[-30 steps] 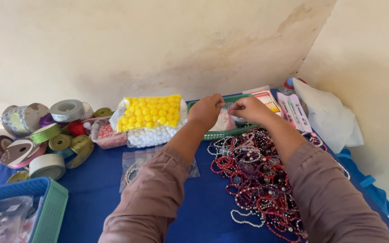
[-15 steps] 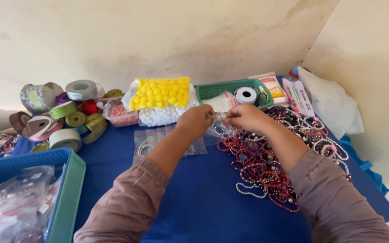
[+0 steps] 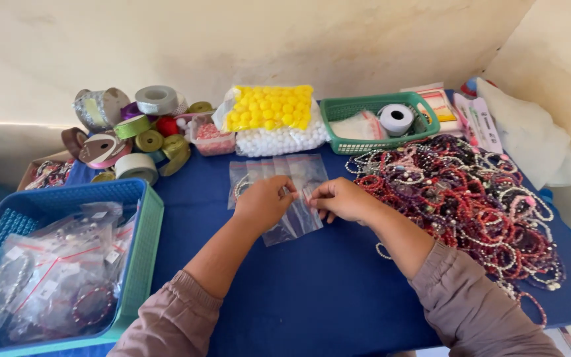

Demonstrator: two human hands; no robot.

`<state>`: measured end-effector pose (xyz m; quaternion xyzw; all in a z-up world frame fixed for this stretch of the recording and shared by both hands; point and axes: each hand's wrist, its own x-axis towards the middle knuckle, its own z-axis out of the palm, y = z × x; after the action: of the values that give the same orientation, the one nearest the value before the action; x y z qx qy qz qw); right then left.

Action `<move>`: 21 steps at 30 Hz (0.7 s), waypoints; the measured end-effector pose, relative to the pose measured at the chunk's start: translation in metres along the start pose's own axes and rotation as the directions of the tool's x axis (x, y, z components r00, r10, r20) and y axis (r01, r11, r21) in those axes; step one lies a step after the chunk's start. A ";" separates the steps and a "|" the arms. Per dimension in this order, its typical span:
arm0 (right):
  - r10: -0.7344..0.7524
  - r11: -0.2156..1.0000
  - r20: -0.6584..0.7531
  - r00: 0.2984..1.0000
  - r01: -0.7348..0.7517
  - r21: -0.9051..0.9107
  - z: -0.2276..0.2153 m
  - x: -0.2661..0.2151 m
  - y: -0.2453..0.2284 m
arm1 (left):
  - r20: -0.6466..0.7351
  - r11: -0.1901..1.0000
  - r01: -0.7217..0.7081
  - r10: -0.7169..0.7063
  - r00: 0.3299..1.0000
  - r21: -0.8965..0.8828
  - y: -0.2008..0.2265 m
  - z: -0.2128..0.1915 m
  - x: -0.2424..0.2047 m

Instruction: The person places beaded bracelets and beaded items into small clear plastic bags, closes the bags, and arranges them on a blue work surface. They then gather a large quantity of loose beaded jewelry into a pile.

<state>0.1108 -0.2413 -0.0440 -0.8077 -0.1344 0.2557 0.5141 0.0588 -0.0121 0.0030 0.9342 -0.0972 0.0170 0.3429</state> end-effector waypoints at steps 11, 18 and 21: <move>-0.030 0.999 -0.079 0.996 0.033 0.031 0.031 -0.012 0.001 | -0.245 0.975 -0.202 0.220 0.944 0.095 -0.014 0.001 -0.036; -0.071 0.997 -0.118 0.990 0.073 0.013 0.038 -0.019 0.000 | -0.318 0.936 -0.330 0.351 0.881 0.121 -0.001 -0.007 -0.054; -0.107 0.993 -0.105 0.989 0.112 0.045 0.042 -0.020 0.002 | -0.075 0.988 0.025 -0.036 0.996 -0.149 0.016 -0.001 -0.063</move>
<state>0.0709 -0.2192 -0.0545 -0.7978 -0.1455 0.1886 0.5539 -0.0064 -0.0127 0.0075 0.9061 -0.0705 0.0409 0.4151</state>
